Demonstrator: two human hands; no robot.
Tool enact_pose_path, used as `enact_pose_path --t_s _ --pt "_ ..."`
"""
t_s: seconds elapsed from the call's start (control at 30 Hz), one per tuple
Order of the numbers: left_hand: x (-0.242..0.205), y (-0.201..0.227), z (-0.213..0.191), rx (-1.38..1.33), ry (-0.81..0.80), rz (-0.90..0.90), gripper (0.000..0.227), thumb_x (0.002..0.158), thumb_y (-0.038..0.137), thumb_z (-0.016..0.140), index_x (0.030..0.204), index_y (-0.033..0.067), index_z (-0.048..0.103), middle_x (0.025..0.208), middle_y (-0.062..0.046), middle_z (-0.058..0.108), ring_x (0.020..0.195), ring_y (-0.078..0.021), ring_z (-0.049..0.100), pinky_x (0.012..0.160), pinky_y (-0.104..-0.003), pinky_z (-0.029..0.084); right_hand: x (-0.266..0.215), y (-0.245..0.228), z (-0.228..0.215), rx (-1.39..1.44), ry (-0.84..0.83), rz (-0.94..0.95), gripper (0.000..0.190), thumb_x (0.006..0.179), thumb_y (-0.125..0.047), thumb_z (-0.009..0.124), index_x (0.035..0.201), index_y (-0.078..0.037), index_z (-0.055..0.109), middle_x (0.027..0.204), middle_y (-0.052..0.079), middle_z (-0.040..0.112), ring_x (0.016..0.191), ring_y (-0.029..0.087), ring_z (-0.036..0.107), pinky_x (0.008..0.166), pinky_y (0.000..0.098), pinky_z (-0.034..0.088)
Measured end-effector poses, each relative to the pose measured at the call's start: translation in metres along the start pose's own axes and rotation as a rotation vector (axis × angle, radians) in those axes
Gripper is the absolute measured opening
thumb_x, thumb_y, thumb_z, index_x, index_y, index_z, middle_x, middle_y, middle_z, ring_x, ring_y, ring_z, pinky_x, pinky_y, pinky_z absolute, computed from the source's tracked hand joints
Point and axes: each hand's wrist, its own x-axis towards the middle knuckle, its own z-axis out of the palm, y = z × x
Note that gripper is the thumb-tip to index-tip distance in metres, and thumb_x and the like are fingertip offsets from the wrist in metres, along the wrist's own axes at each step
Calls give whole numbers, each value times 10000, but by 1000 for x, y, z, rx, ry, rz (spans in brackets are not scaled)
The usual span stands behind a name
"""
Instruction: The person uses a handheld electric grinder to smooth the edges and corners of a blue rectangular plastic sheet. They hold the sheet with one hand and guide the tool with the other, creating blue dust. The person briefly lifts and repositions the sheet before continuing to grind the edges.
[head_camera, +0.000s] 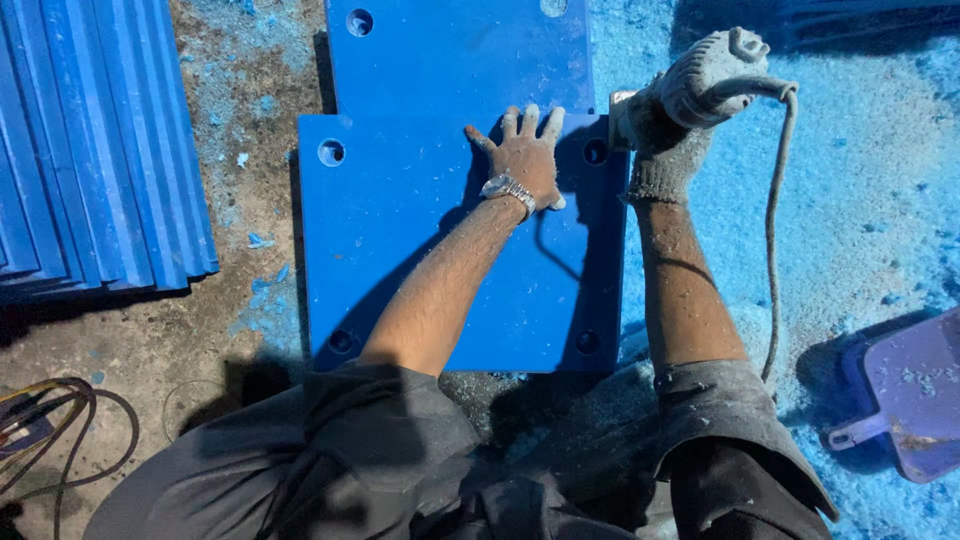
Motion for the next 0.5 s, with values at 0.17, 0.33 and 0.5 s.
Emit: enact_pose_path --t_s 0.17,0.33,0.5 --pt "-2 0 -1 -7 17 6 1384 514 540 990 1605 282 179 1649 -111 230 1530 -392 151 1060 -916 46 -2 1 0 74 -2 -28 394 967 -259 796 1261 -43 646 1207 108 726 1136 245 697 995 406 563" --pt "-1 1 -2 -7 15 -3 1386 508 529 996 1601 286 178 1647 -105 222 1526 -387 148 1055 -916 42 2 0 2 9 -37 67 384 973 -289 777 1256 -58 659 1201 100 734 1134 235 701 989 389 570" --pt "-1 1 -2 -9 5 -5 1374 521 529 992 1605 293 181 1655 -102 217 1534 -383 147 1060 -918 40 8 -1 2 18 -19 27 395 965 -289 794 1254 -58 654 1196 96 732 1131 230 704 992 396 578"
